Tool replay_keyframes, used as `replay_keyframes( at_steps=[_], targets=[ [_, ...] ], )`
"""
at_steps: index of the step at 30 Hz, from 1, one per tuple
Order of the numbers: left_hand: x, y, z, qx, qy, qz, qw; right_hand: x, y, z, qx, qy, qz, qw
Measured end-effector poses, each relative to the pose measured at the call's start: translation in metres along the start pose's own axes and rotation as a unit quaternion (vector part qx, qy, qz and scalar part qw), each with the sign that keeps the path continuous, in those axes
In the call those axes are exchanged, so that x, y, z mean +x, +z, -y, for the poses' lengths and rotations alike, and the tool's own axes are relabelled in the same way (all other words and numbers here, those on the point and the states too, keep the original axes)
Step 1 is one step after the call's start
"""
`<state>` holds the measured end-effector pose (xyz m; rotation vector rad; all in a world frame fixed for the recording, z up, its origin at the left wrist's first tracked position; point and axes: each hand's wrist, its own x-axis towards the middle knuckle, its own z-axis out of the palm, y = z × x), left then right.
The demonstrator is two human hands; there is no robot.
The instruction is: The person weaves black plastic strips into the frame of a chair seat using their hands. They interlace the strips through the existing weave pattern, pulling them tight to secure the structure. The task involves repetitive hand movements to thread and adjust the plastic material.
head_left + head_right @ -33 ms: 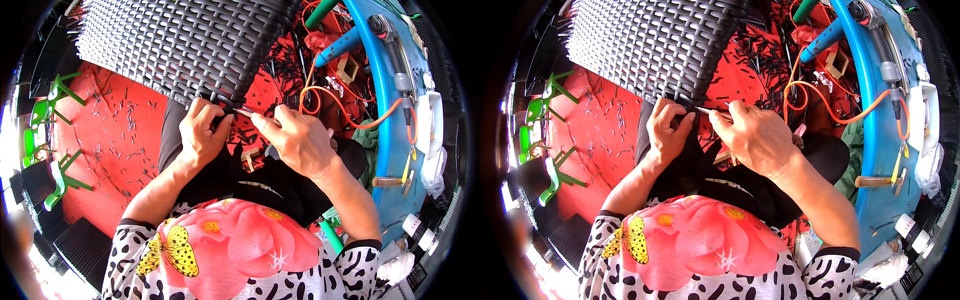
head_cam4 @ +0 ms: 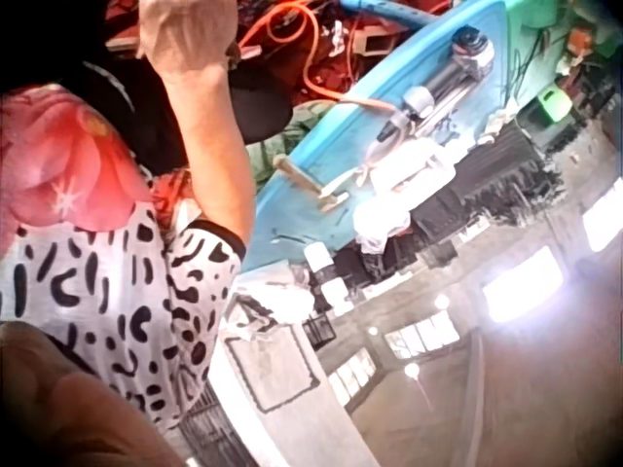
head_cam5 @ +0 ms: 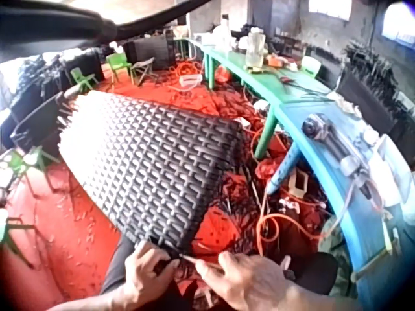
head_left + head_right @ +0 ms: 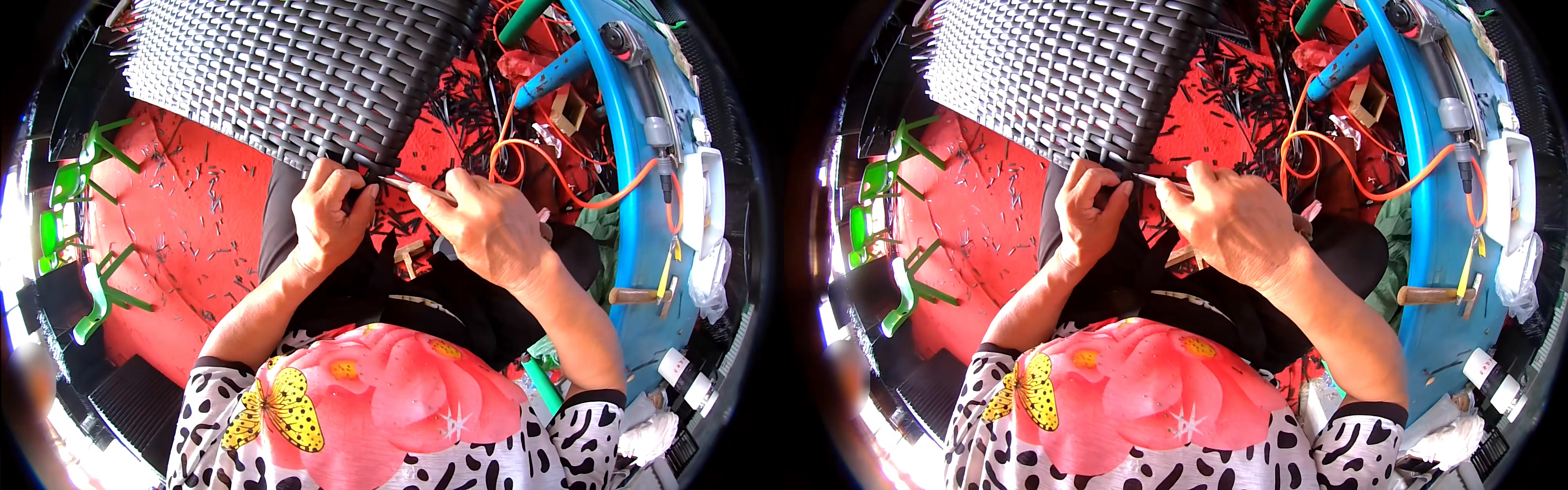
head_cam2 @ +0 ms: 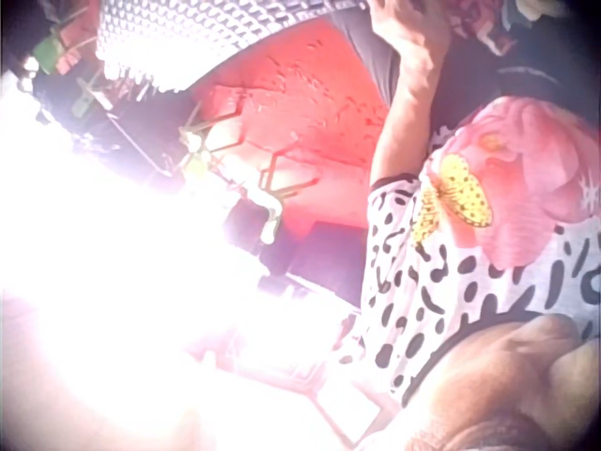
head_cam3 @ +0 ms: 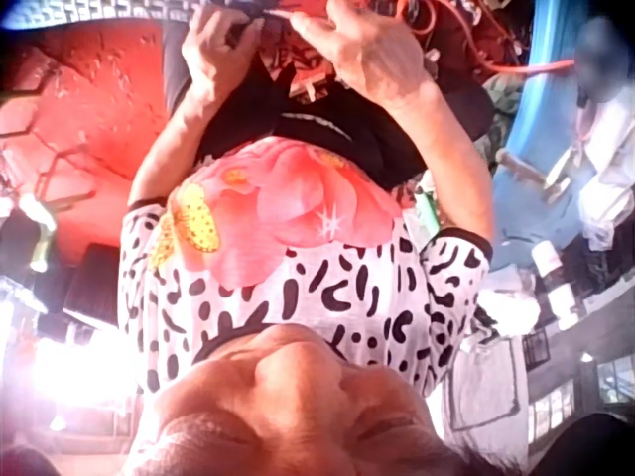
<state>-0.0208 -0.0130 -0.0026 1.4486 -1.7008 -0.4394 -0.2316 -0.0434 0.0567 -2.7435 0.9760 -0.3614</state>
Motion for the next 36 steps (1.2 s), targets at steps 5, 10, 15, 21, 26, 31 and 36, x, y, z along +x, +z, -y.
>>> replay_keyframes(
  at_steps=[5, 10, 15, 21, 26, 31, 36],
  targets=[
    [-0.001, -0.003, -0.001, 0.001, 0.015, 0.010, 1.000, 0.015, -0.014, -0.014, -0.003, -0.060, 0.015, 0.998],
    [-0.003, -0.003, -0.004, 0.017, 0.011, 0.019, 1.000, 0.022, -0.017, -0.030, 0.020, -0.071, 0.040, 0.996],
    [-0.003, -0.003, -0.010, 0.061, 0.004, 0.040, 0.997, 0.024, -0.011, -0.038, 0.062, -0.050, 0.061, 0.995],
    [-0.002, -0.007, -0.006, 0.064, 0.007, 0.074, 0.995, 0.021, 0.007, -0.052, 0.173, -0.044, 0.040, 0.983],
    [-0.002, -0.008, -0.005, 0.061, 0.005, 0.074, 0.995, 0.005, 0.002, -0.032, 0.034, -0.060, -0.005, 0.998],
    [-0.001, -0.007, -0.005, 0.057, 0.001, 0.072, 0.996, 0.006, 0.001, -0.031, -0.005, -0.087, -0.025, 0.996],
    [-0.001, -0.007, -0.002, 0.042, 0.024, 0.065, 0.997, 0.011, 0.001, -0.036, 0.018, -0.076, 0.019, 0.997]
  ],
)
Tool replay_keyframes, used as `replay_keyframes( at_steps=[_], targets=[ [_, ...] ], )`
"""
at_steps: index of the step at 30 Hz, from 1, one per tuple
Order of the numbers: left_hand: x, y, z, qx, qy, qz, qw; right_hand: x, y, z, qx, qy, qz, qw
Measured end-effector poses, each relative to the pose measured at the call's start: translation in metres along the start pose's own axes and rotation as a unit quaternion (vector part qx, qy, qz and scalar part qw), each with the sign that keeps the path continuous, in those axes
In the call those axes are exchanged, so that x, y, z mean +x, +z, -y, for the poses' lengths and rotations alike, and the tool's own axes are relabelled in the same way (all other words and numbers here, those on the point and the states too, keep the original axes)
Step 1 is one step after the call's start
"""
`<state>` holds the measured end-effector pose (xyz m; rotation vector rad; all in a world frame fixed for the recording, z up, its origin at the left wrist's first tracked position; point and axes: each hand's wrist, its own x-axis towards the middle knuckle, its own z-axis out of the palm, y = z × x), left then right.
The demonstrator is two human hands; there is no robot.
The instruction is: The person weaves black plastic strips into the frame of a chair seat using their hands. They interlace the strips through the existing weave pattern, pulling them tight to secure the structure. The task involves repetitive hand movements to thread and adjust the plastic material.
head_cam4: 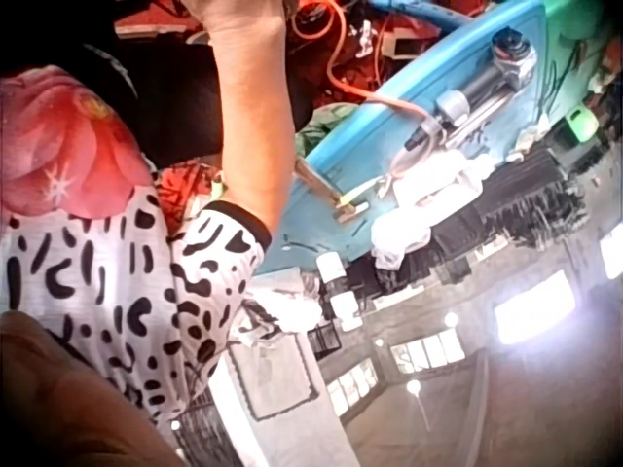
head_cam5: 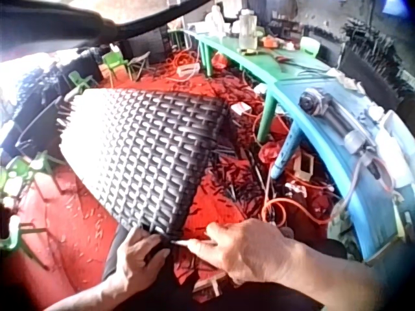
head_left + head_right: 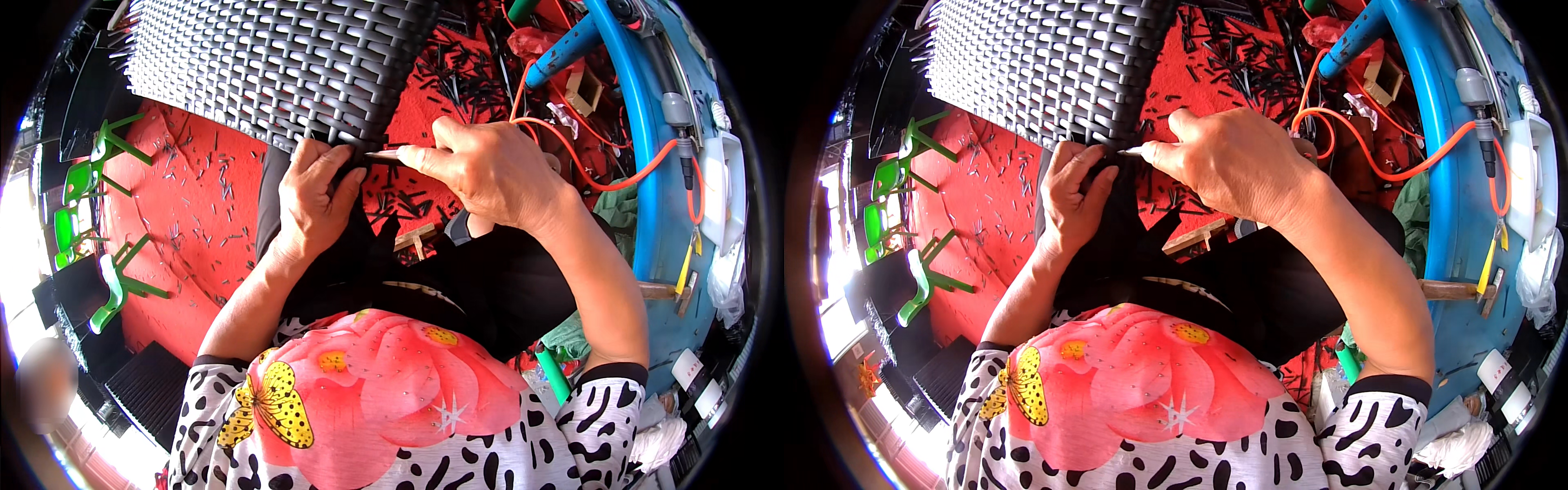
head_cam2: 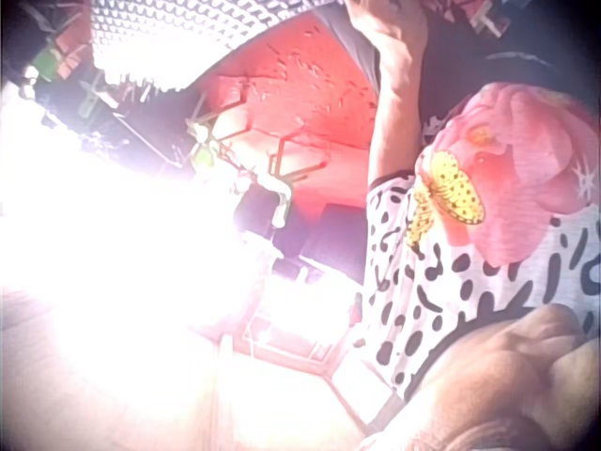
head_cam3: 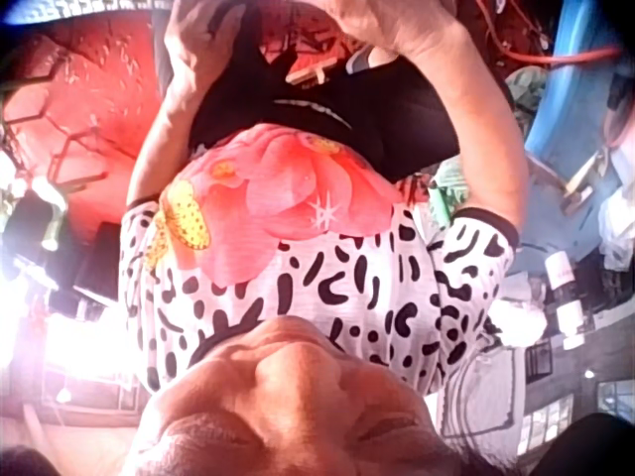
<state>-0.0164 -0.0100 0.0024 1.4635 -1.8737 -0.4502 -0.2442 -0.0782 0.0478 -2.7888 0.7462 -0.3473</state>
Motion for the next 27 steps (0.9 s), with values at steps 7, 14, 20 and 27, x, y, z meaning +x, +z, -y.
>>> replay_keyframes(
  at_steps=[7, 14, 20, 27],
  targets=[
    [0.002, -0.002, -0.004, 0.014, -0.025, 0.008, 1.000, -0.008, 0.015, -0.002, 0.123, 0.049, -0.017, 0.991],
    [0.007, -0.001, -0.009, 0.025, -0.036, 0.015, 0.999, -0.038, 0.073, 0.053, 0.209, 0.194, -0.172, 0.943],
    [0.004, -0.004, -0.008, 0.051, -0.045, 0.037, 0.997, -0.045, 0.083, 0.039, 0.522, 0.347, -0.203, 0.753],
    [0.004, -0.002, -0.006, 0.037, -0.071, 0.041, 0.996, 0.002, 0.105, 0.019, 0.819, 0.380, -0.127, 0.411]
  ],
)
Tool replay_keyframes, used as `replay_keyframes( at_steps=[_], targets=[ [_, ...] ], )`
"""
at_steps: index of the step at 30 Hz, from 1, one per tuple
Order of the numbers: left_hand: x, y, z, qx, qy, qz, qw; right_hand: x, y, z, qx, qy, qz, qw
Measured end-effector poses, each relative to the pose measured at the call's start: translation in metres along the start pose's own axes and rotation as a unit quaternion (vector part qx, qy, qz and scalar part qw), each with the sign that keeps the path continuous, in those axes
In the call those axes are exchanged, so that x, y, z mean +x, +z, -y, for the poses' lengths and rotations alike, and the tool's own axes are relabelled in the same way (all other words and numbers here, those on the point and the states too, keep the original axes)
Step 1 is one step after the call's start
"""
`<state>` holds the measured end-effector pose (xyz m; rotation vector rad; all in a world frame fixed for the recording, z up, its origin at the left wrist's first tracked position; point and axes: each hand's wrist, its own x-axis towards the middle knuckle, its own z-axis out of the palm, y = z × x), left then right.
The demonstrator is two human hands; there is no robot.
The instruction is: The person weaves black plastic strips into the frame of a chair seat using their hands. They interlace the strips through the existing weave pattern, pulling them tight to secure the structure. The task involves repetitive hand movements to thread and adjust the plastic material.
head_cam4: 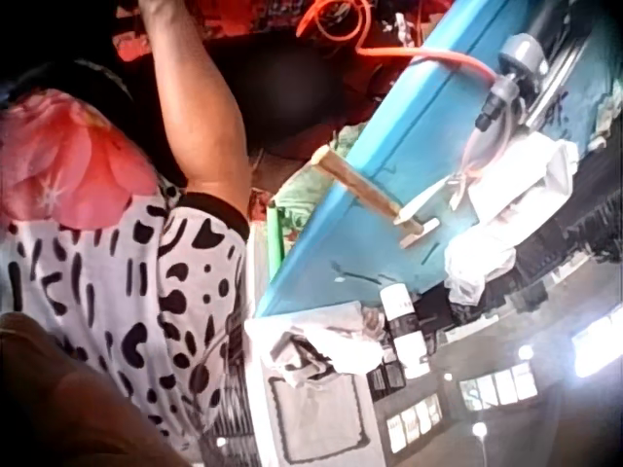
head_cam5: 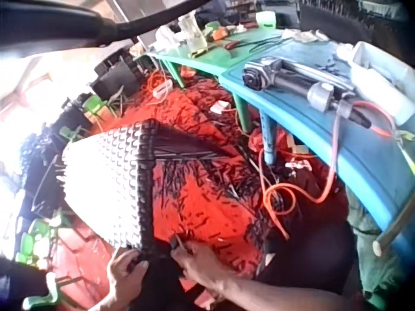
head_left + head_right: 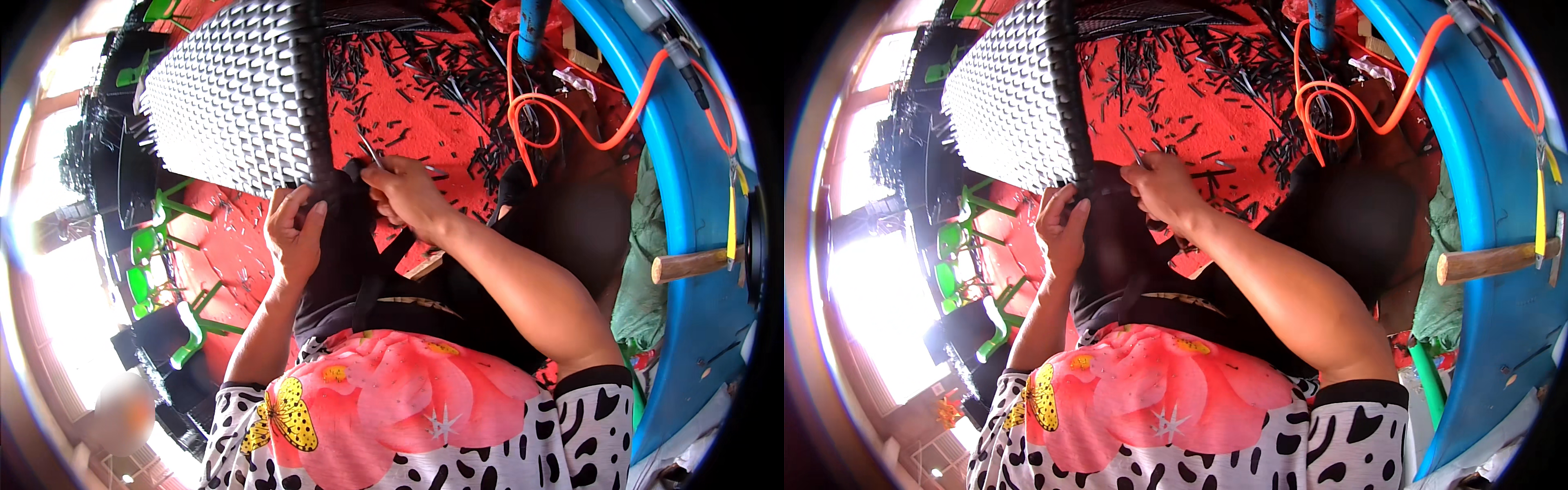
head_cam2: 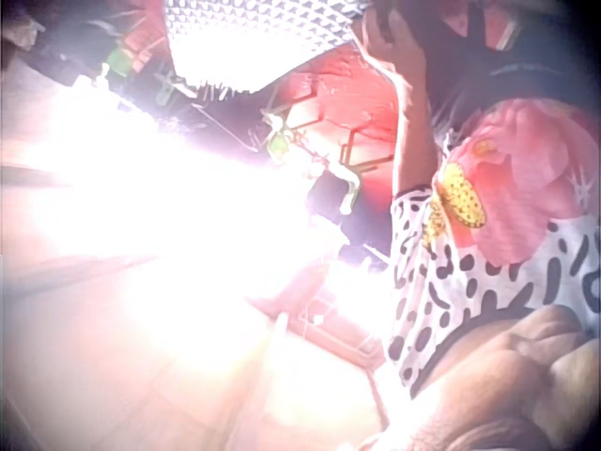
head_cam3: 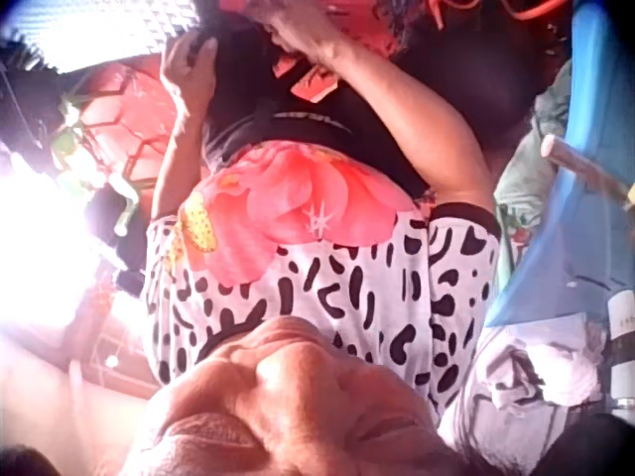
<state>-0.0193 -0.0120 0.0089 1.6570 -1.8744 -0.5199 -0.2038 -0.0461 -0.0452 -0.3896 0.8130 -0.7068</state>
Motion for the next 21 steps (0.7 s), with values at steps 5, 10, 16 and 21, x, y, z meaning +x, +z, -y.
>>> replay_keyframes(
  at_steps=[5, 10, 16, 21],
  targets=[
    [0.005, 0.000, -0.007, -0.045, -0.008, 0.000, 0.999, 0.015, 0.021, 0.002, 0.052, 0.010, 0.033, 0.998],
    [0.003, -0.006, -0.018, -0.122, -0.079, 0.009, 0.989, 0.016, 0.020, -0.005, 0.097, 0.006, 0.130, 0.987],
    [0.005, -0.016, -0.027, -0.063, -0.121, 0.024, 0.990, 0.014, 0.022, -0.011, 0.118, -0.032, 0.121, 0.985],
    [0.007, -0.020, -0.018, 0.023, -0.004, 0.040, 0.999, 0.017, 0.032, -0.015, 0.135, -0.057, 0.100, 0.984]
  ],
)
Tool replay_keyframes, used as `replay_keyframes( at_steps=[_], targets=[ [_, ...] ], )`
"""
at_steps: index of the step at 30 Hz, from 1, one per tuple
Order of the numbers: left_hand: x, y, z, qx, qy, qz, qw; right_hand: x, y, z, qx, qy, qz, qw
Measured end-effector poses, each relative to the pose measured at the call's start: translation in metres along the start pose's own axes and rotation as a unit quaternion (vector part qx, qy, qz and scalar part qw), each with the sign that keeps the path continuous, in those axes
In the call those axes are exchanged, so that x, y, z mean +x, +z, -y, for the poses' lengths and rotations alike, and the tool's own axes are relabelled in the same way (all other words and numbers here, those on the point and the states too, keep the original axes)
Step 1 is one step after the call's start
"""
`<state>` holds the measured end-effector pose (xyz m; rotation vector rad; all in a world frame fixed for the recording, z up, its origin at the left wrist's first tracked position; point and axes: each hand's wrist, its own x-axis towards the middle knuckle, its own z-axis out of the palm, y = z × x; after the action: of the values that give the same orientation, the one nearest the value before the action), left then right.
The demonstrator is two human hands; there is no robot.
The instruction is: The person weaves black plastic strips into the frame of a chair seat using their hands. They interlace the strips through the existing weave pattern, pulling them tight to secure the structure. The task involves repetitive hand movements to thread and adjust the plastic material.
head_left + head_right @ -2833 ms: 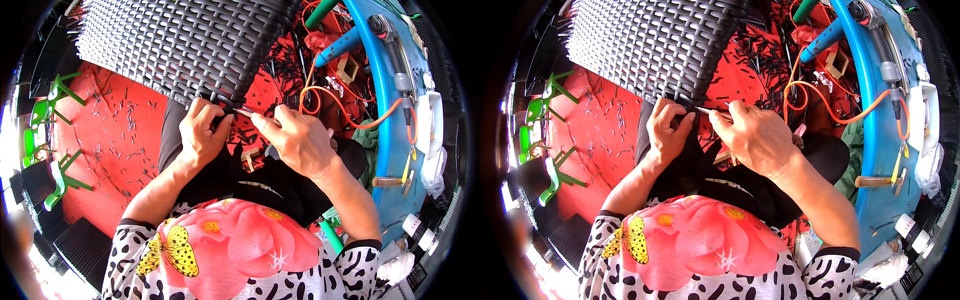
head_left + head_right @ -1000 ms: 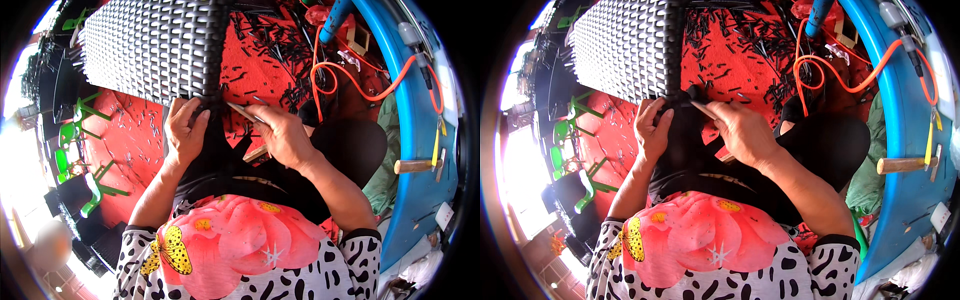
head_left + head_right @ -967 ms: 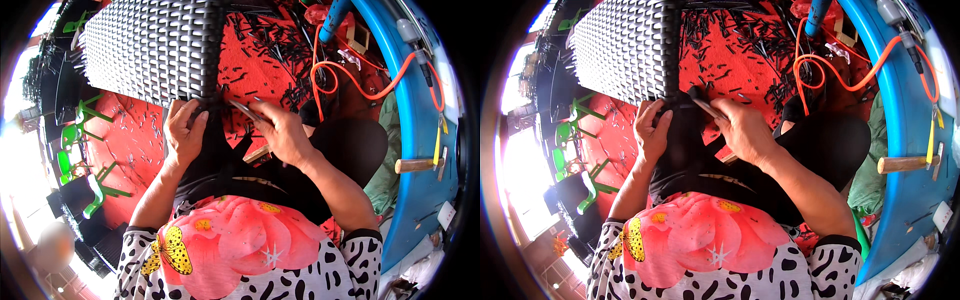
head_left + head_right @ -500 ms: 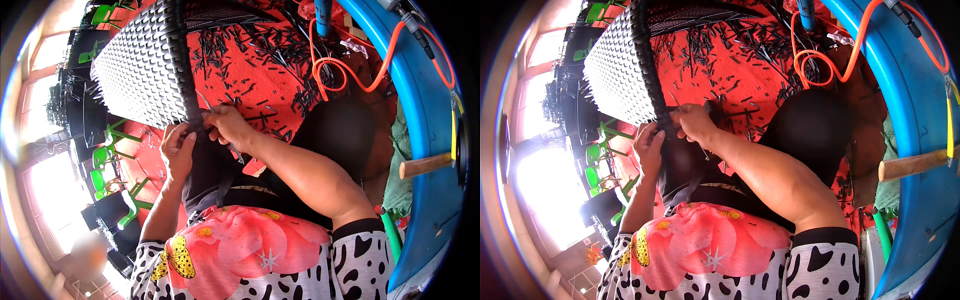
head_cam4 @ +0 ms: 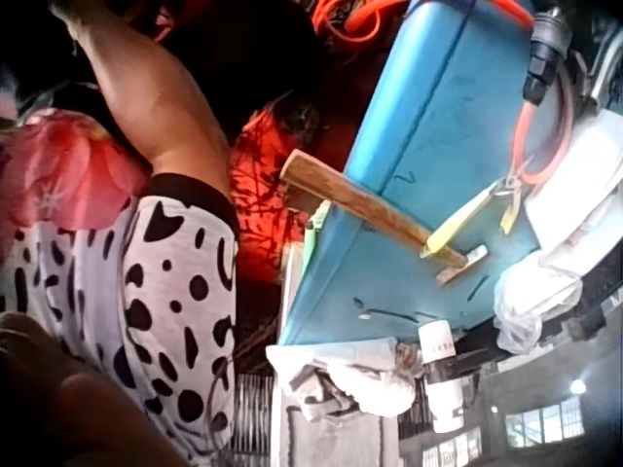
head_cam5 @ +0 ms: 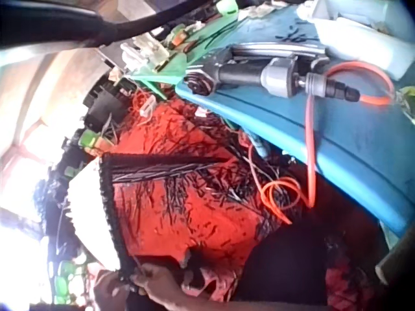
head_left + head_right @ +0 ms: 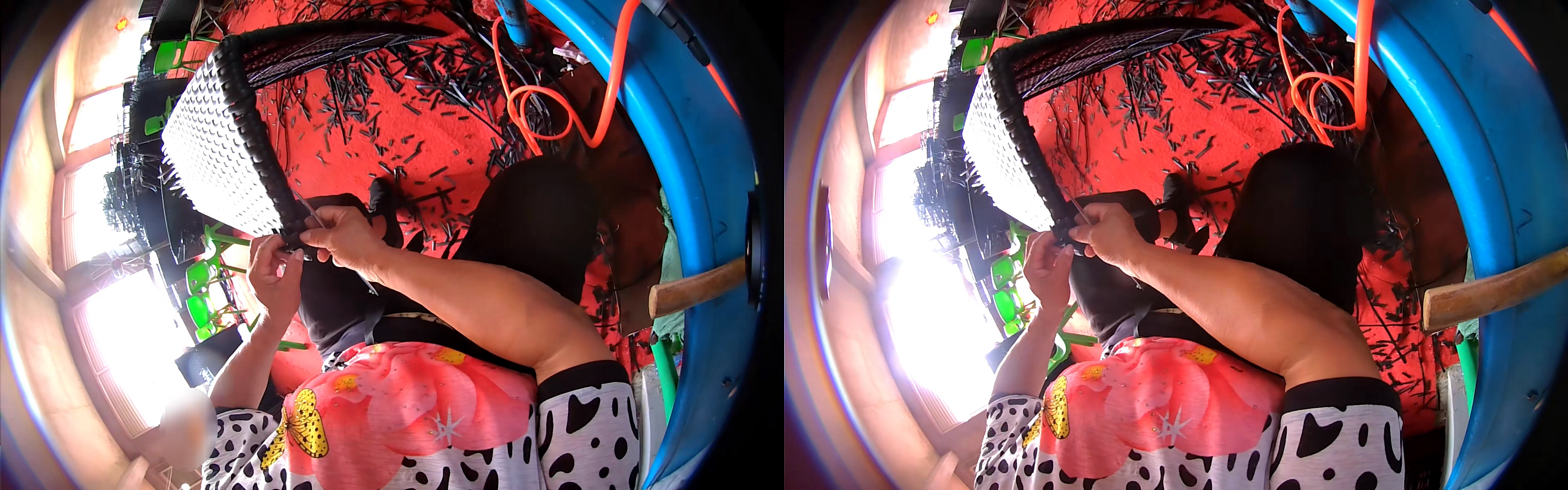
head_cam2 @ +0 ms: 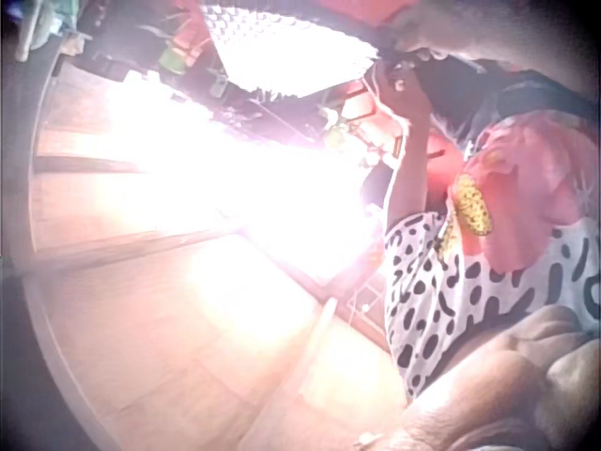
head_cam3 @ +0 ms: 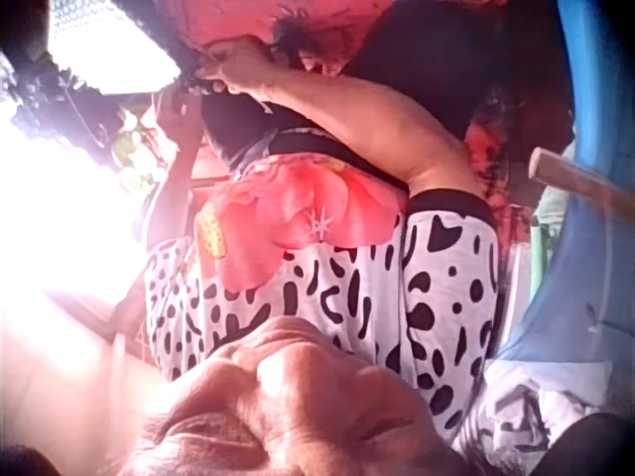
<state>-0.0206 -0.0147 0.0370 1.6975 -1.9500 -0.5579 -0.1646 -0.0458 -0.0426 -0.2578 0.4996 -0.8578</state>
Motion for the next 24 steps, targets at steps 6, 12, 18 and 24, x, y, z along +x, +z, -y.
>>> replay_keyframes(
  at_steps=[6, 12, 18, 24],
  targets=[
    [0.029, -0.006, -0.035, 0.029, -0.207, 0.012, 0.978, 0.007, 0.002, -0.008, -0.031, -0.036, -0.001, 0.999],
    [0.044, -0.006, -0.031, 0.078, -0.229, 0.029, 0.970, 0.006, 0.005, -0.009, 0.019, -0.016, -0.015, 1.000],
    [0.037, -0.010, -0.017, -0.010, -0.199, 0.032, 0.979, 0.007, 0.007, -0.007, 0.017, 0.010, -0.033, 0.999],
    [0.037, -0.017, -0.008, -0.046, -0.206, 0.051, 0.976, 0.017, 0.000, -0.013, 0.051, 0.000, 0.022, 0.998]
  ],
)
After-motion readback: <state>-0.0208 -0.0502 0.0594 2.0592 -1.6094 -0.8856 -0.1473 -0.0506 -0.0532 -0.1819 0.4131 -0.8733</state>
